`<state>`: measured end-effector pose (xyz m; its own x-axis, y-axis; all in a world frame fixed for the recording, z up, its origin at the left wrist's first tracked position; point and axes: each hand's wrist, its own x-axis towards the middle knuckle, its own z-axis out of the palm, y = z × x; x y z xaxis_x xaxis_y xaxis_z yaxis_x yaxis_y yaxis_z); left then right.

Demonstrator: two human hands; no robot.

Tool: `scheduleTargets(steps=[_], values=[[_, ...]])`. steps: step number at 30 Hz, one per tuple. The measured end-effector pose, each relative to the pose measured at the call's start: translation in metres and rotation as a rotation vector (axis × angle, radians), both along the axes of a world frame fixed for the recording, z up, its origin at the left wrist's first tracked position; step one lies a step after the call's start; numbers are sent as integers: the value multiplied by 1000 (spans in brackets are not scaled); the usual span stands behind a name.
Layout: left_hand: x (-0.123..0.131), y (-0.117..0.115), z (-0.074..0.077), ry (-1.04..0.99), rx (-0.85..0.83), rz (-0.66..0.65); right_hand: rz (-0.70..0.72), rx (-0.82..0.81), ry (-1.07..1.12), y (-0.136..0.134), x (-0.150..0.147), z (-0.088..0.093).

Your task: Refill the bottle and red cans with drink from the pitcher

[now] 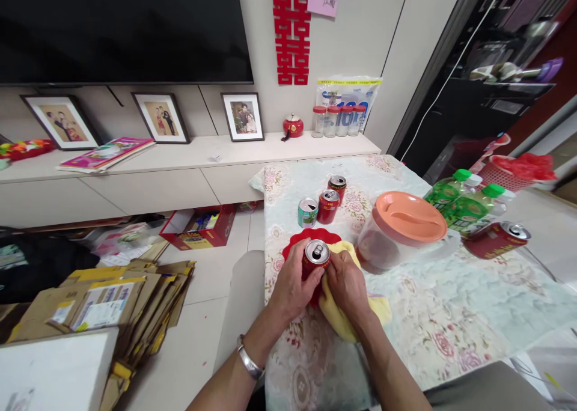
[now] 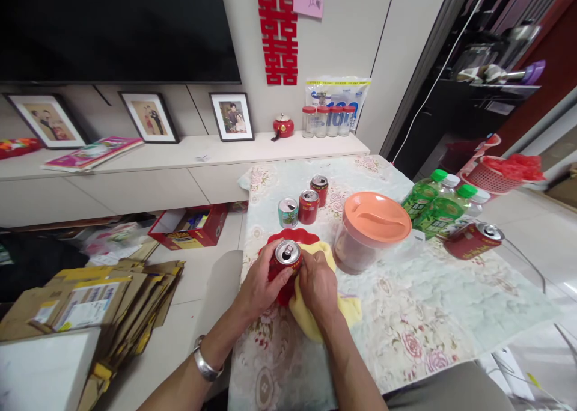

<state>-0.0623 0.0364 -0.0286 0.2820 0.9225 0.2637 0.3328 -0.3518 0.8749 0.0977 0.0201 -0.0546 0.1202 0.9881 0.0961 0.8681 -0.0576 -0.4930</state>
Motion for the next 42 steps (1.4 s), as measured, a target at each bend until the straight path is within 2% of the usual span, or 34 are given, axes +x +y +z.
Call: scheduleTargets(steps=[13,19,24,32,37,42], values=[[-2,-1,1,23,-14,-21,31,35,95,0,4,-4],[7,-3,-3,30,-12,45,26,74,178,-2,4,-6],[8,2,-1,47,2,111,28,162,273,-2,5,-7],[7,2,-3,48,44,93,19,372,463,-8,9,5],[6,4,-4,30,-3,98,36,478,483,-15,-1,12],[5,6,-2,29,-12,103,26,499,460,-10,-5,5]])
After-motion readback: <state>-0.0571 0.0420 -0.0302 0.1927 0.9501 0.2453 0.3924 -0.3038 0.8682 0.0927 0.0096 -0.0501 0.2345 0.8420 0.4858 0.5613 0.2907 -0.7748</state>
